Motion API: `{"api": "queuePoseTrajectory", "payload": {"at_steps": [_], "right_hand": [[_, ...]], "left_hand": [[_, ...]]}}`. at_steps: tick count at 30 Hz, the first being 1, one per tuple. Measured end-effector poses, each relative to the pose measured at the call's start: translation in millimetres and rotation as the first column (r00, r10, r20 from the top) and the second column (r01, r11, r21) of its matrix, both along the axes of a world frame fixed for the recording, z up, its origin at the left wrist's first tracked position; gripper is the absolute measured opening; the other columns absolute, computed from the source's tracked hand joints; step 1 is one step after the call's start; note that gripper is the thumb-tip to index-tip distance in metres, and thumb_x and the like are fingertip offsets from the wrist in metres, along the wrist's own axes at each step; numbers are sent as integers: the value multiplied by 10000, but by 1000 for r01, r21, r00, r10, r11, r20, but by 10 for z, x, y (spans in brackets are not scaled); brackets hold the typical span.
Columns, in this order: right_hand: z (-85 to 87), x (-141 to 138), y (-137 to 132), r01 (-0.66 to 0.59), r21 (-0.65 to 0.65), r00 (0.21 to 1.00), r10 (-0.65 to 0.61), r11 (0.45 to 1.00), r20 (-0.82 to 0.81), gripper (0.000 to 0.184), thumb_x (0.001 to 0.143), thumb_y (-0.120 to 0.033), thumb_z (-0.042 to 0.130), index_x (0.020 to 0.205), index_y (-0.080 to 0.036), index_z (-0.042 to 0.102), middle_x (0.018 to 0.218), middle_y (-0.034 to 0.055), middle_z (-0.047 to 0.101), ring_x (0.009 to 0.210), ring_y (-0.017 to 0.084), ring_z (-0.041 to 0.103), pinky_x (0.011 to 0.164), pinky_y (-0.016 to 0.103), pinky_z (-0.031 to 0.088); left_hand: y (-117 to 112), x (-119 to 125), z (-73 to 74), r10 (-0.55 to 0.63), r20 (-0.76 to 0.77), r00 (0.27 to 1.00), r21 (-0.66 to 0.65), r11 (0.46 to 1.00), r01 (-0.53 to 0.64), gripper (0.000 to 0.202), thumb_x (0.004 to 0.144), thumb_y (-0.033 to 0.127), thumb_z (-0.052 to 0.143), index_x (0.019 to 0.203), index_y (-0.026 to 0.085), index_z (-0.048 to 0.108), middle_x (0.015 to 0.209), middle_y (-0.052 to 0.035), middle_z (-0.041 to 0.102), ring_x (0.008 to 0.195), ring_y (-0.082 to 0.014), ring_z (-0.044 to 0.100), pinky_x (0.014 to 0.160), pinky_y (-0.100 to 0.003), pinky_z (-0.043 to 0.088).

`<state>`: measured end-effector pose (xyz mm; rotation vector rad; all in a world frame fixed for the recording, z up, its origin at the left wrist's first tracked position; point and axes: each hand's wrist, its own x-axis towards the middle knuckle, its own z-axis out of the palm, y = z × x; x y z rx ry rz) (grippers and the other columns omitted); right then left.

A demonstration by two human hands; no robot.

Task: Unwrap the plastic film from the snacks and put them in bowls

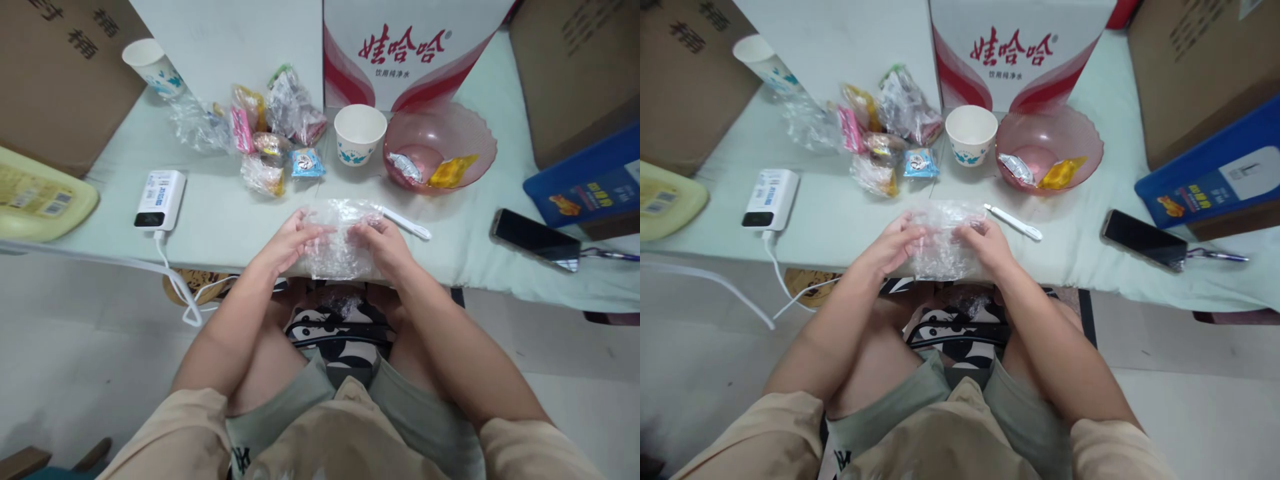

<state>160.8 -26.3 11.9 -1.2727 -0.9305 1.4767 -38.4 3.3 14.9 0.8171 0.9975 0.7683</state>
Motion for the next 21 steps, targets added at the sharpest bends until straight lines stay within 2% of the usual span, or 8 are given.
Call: {"api": "queuePoseTrajectory", "payload": {"at_steps": [3,6,8,11,13,16,19,21], "right_hand": [[-11,4,10,38,-22,998,-39,999,-50,413,653,-506,809,894,-232,614,909,26,739,812,190,705,734,333,550],[-26,26,17,-10,-84,999,6,996,-53,478,599,-492,849,901,-231,585,823,9,735,705,177,701,673,317,555],[-25,49,19,-28,-94,999,25,995,-32,480,589,-504,851,845,-228,553,729,-7,710,619,159,680,611,292,537],[7,97,12,-53,-63,997,55,997,44,456,639,-534,818,827,-232,533,669,-17,683,588,159,673,525,256,494],[36,133,0,-94,-35,990,97,995,101,453,670,-564,795,847,-235,537,608,-35,648,550,159,655,481,244,462],[54,177,-19,-114,48,988,109,992,108,487,690,-596,782,954,-242,575,544,-72,584,506,140,605,487,250,456],[13,198,-25,-71,122,996,63,990,70,495,713,-600,766,1037,-260,610,614,-65,596,516,117,549,512,264,463],[-27,206,-20,-43,129,998,38,991,41,432,712,-584,756,978,-267,632,709,-38,631,543,113,536,523,275,469]], "left_hand": [[29,51,-71,-29,-53,998,43,999,31,437,648,336,838,988,177,615,889,-59,743,794,-190,728,676,-292,565],[65,67,-94,36,-67,997,185,983,-23,371,677,376,799,927,170,618,836,-30,718,784,-174,708,718,-303,562],[88,42,-90,68,-151,986,286,958,-22,330,722,397,762,925,179,621,785,-10,708,727,-156,684,665,-274,533],[111,-23,-80,69,-299,952,395,917,57,311,763,439,744,900,184,629,656,15,670,583,-123,618,547,-230,453],[113,-63,-72,58,-297,953,395,916,68,365,756,476,763,939,187,636,551,45,603,487,-106,558,487,-218,401],[103,-101,-43,40,-179,983,311,950,18,518,716,498,801,1104,197,634,494,72,555,429,-102,525,457,-216,389],[90,-114,-6,-4,-66,998,213,977,18,608,675,436,813,1198,192,624,566,42,627,477,-120,588,491,-228,454],[90,-115,8,-35,-33,999,188,981,41,584,668,364,783,1203,184,633,633,9,677,530,-134,630,534,-242,496]]}}
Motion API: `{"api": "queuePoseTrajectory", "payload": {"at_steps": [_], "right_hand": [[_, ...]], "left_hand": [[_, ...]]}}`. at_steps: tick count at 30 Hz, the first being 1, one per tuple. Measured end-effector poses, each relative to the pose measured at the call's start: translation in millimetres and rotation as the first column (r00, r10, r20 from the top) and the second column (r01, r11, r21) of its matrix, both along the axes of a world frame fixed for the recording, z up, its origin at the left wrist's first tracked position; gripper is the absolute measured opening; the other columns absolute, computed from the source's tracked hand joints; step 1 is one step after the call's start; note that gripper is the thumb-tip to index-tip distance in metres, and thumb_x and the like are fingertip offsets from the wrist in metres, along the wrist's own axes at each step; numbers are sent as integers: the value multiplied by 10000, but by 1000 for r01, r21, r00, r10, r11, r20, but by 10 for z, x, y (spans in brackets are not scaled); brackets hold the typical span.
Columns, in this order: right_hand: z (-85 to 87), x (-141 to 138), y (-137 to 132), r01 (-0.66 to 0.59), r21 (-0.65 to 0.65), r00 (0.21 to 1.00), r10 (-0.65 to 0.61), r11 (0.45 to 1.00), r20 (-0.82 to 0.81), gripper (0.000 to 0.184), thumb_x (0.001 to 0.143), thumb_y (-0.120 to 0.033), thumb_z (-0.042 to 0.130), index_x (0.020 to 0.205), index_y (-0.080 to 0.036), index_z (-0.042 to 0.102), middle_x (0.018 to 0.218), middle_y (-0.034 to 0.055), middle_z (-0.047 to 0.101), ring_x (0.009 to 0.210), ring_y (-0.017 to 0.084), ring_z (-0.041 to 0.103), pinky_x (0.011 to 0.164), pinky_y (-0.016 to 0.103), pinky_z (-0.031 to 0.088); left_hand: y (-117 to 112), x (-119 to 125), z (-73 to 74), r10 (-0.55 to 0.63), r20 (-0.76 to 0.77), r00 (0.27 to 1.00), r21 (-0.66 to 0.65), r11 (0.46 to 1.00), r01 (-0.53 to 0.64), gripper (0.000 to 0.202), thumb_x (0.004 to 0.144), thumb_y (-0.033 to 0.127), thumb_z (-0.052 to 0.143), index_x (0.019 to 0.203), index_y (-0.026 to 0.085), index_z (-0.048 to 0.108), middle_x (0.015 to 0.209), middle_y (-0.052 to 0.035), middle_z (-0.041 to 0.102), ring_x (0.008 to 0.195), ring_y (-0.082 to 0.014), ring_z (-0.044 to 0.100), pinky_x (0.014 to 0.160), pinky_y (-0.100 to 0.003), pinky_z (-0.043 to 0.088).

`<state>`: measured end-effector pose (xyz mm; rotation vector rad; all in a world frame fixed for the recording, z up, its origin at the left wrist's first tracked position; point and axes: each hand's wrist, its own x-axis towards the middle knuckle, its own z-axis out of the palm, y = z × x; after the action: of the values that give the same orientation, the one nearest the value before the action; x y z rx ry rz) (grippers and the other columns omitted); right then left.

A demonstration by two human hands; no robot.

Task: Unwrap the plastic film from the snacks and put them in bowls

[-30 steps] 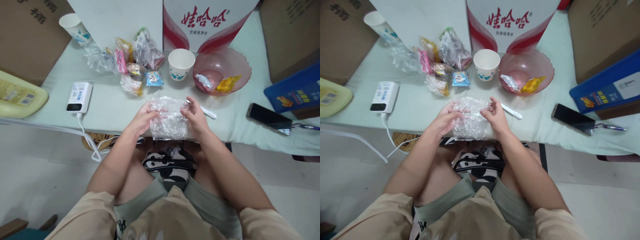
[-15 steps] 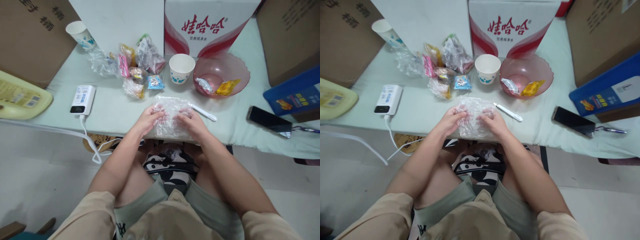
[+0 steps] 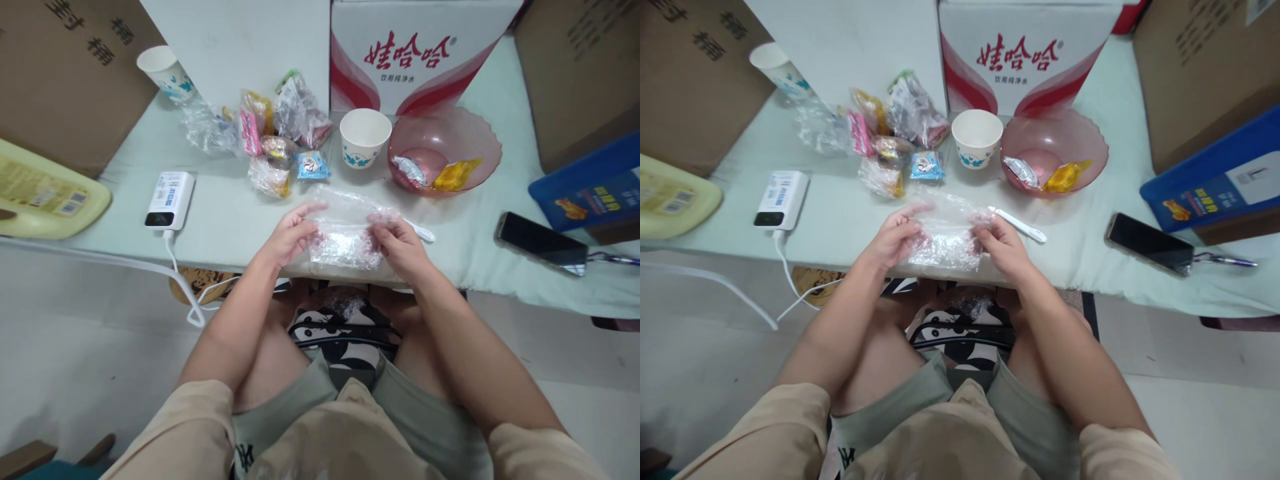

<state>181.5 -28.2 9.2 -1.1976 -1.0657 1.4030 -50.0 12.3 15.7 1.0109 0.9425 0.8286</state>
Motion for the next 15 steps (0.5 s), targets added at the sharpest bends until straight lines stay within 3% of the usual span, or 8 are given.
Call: {"api": "queuePoseTrajectory", "payload": {"at_steps": [4,7,9,12,15], "right_hand": [[-5,32,12,14,-14,997,-15,1000,-76,234,688,-428,720,825,-263,629,744,-18,612,598,136,543,574,304,488],[53,70,14,-4,-6,997,3,1000,-73,186,681,-414,644,755,-244,630,815,31,646,685,187,592,623,347,505],[72,88,16,54,13,995,-53,998,-82,300,703,-523,602,798,-242,644,968,71,693,831,241,645,688,382,532],[37,91,13,104,-37,990,-107,994,-89,530,748,-696,555,1091,-295,606,1148,69,682,958,262,674,758,416,559],[-37,77,-4,20,-83,1000,-19,996,17,773,661,-621,759,1309,-328,455,1104,56,686,905,231,685,766,396,563]], "left_hand": [[32,-1,-10,-4,52,999,-11,1000,5,296,628,272,721,907,180,690,671,-24,688,607,-161,668,607,-287,544],[55,-7,-12,-47,60,997,33,998,45,188,639,332,655,734,172,680,658,-45,661,605,-176,635,605,-326,534],[43,-6,-1,-70,-45,997,144,987,76,223,672,371,615,726,170,694,685,-56,665,625,-178,610,593,-319,505],[-18,18,17,-41,-274,961,324,937,132,172,658,310,663,765,176,682,748,-29,664,650,-141,563,585,-263,449],[-66,46,11,-12,-308,951,387,912,137,288,620,218,683,904,189,641,796,9,634,621,-96,512,572,-222,418]]}}
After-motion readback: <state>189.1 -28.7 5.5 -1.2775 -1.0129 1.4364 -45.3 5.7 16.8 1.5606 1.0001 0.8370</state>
